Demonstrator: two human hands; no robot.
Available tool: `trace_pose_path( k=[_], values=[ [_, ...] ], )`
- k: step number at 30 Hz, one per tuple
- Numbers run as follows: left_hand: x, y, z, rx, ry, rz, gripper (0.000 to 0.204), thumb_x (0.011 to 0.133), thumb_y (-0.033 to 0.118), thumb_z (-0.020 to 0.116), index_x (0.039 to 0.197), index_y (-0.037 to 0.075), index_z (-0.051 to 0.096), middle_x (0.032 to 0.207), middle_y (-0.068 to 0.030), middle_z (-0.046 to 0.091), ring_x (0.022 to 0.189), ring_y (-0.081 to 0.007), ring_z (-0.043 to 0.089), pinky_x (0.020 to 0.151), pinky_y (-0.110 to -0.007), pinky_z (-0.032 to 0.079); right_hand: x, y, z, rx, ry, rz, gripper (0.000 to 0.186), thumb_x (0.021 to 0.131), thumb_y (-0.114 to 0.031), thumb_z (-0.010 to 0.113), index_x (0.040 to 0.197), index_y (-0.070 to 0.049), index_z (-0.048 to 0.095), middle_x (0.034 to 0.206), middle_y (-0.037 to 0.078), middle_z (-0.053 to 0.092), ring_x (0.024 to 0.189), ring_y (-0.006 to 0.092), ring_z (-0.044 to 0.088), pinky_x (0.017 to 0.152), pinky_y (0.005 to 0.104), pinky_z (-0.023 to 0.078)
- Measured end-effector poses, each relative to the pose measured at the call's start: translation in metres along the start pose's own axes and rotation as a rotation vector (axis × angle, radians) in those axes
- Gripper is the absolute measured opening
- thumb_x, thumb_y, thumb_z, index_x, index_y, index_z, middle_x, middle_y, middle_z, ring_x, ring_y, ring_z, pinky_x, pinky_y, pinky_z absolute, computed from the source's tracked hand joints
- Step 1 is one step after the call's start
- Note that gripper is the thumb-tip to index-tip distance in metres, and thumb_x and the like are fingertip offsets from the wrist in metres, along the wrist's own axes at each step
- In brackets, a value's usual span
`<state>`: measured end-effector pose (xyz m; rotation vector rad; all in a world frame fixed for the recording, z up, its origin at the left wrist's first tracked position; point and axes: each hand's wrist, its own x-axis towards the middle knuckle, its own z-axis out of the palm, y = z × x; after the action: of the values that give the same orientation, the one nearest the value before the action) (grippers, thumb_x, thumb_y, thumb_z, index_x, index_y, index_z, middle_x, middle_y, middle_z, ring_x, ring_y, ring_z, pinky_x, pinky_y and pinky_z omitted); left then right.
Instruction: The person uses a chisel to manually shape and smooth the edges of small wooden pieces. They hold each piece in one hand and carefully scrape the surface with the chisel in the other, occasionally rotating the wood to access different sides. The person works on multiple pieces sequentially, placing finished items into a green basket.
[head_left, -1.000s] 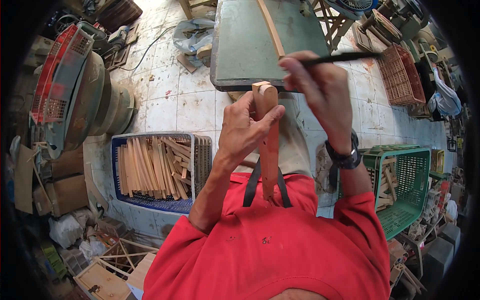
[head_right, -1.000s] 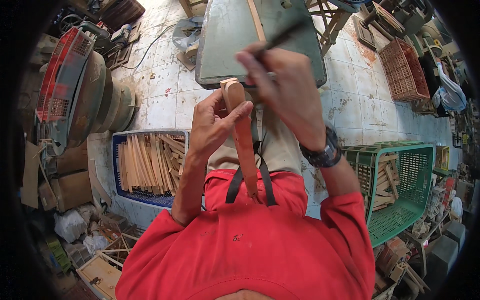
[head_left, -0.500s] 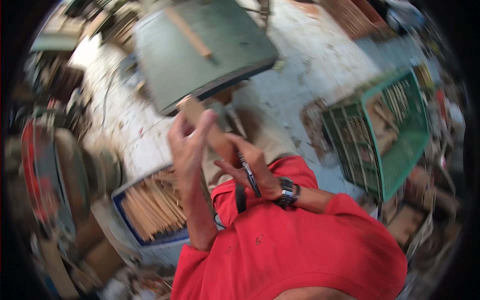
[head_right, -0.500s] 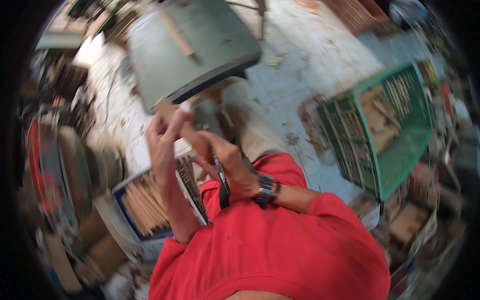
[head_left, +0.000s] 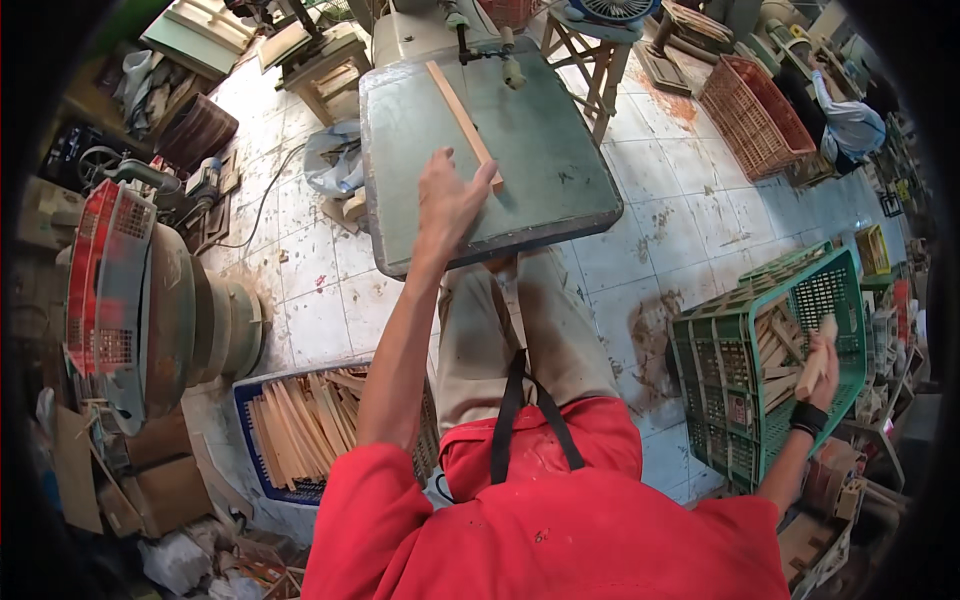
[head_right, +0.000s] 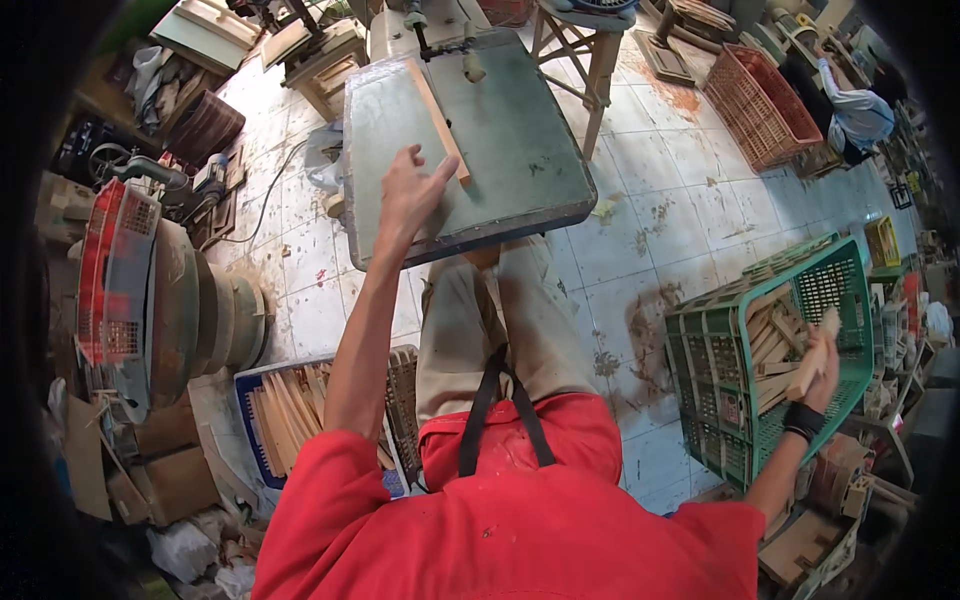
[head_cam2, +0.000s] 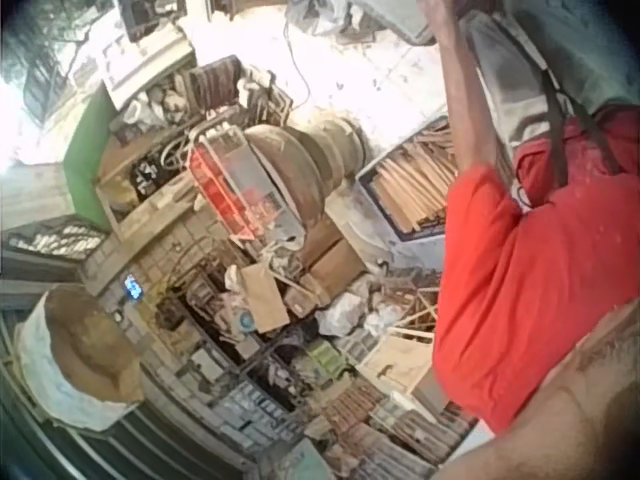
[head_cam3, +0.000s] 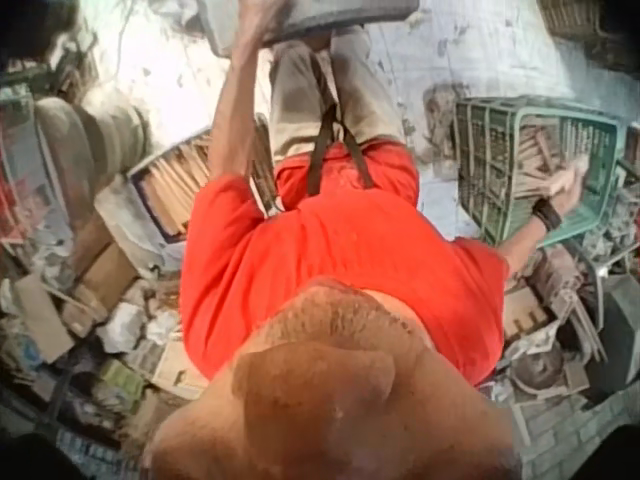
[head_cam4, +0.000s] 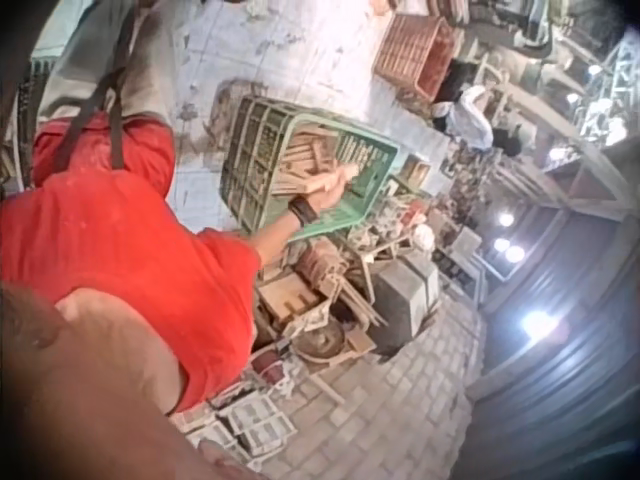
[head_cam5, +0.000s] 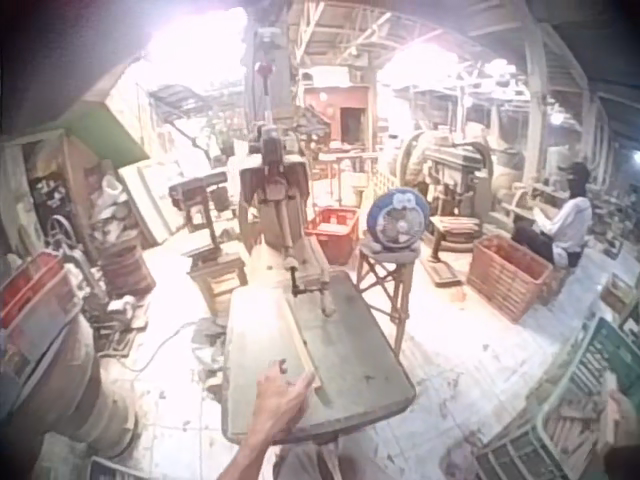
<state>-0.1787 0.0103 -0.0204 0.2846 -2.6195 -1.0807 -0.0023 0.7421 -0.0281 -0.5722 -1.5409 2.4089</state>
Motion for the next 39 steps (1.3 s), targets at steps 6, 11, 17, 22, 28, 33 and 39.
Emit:
trace_pose_path(
  k=[6,11,17,22,28,33,39],
  values=[
    [0.076,-0.047,0.04,0.275,0.031,-0.049,0.057,0.07,0.05,0.082,0.063,-0.005,0.068,0.059,-0.0174,0.066,0.048,-0.0238,0.065,0.053,-0.039,0.054,0.047,-0.008,-0.021,-0.528,0.502,-0.398,0.02,0.089,-0.006,0.063,0.099,0.011,0.061,0.087,0.015,0.066,0.067,0.023,0.065,0.062,0.0372,0.054],
    [0.088,-0.047,0.016,-0.048,-0.317,-0.272,0.033,0.074,0.02,0.07,0.095,-0.006,0.067,0.093,-0.0172,0.07,0.081,-0.0272,0.07,0.07,-0.043,0.057,0.038,0.008,-0.035,-1.083,0.816,-0.368,0.025,0.082,-0.007,0.069,0.094,0.013,0.061,0.077,0.017,0.065,0.065,0.0291,0.065,0.061,0.0446,0.052],
    [-0.011,-0.057,-0.048,-0.897,-0.399,-0.481,0.045,0.077,-0.002,0.058,0.122,-0.007,0.051,0.109,-0.015,0.064,0.082,-0.0179,0.064,0.059,-0.033,0.057,0.008,0.039,0.022,-1.359,0.831,-0.699,0.015,0.088,-0.003,0.059,0.088,0.008,0.069,0.076,0.018,0.068,0.064,0.0283,0.062,0.06,0.0433,0.05],
    [-0.104,-0.069,-0.057,-1.03,-0.279,-0.486,0.053,0.082,0.003,0.058,0.133,0.001,0.043,0.103,-0.012,0.062,0.069,-0.0132,0.06,0.047,-0.023,0.05,0.041,0.053,-0.099,-1.326,0.939,-0.407,0.044,0.092,-0.038,0.06,0.068,-0.001,0.068,0.057,0.012,0.064,0.049,0.0219,0.064,0.049,0.0363,0.048],
    [-0.178,-0.067,-0.088,-0.845,-0.066,-0.482,0.028,0.1,0.028,0.052,0.118,0.006,0.048,0.081,-0.0054,0.054,0.051,-0.0116,0.051,0.035,-0.024,0.037,0.047,0.05,-0.037,-0.879,0.915,-0.347,0.048,0.097,-0.043,0.054,0.084,0.002,0.068,0.067,0.013,0.07,0.049,0.0174,0.064,0.042,0.0277,0.047],
    [-0.189,-0.049,-0.061,-0.665,0.164,-0.333,0.032,0.101,0.03,0.054,0.12,0.005,0.047,0.094,-0.0103,0.062,0.061,-0.0138,0.057,0.045,-0.023,0.044,0.092,0.072,-0.115,-1.09,0.762,-0.218,0.028,0.097,-0.023,0.06,0.091,0.003,0.067,0.074,0.014,0.07,0.052,0.0197,0.066,0.043,0.0306,0.051],
    [-0.172,-0.031,-0.053,-0.842,0.121,-0.254,0.036,0.097,0.012,0.053,0.128,0.001,0.038,0.109,-0.0158,0.059,0.076,-0.0154,0.058,0.051,-0.025,0.049,0.152,0.143,-0.001,-1.003,0.433,0.034,0.026,0.098,-0.019,0.056,0.094,0.003,0.07,0.075,0.013,0.069,0.067,0.0246,0.07,0.059,0.0337,0.058]
  ],
)
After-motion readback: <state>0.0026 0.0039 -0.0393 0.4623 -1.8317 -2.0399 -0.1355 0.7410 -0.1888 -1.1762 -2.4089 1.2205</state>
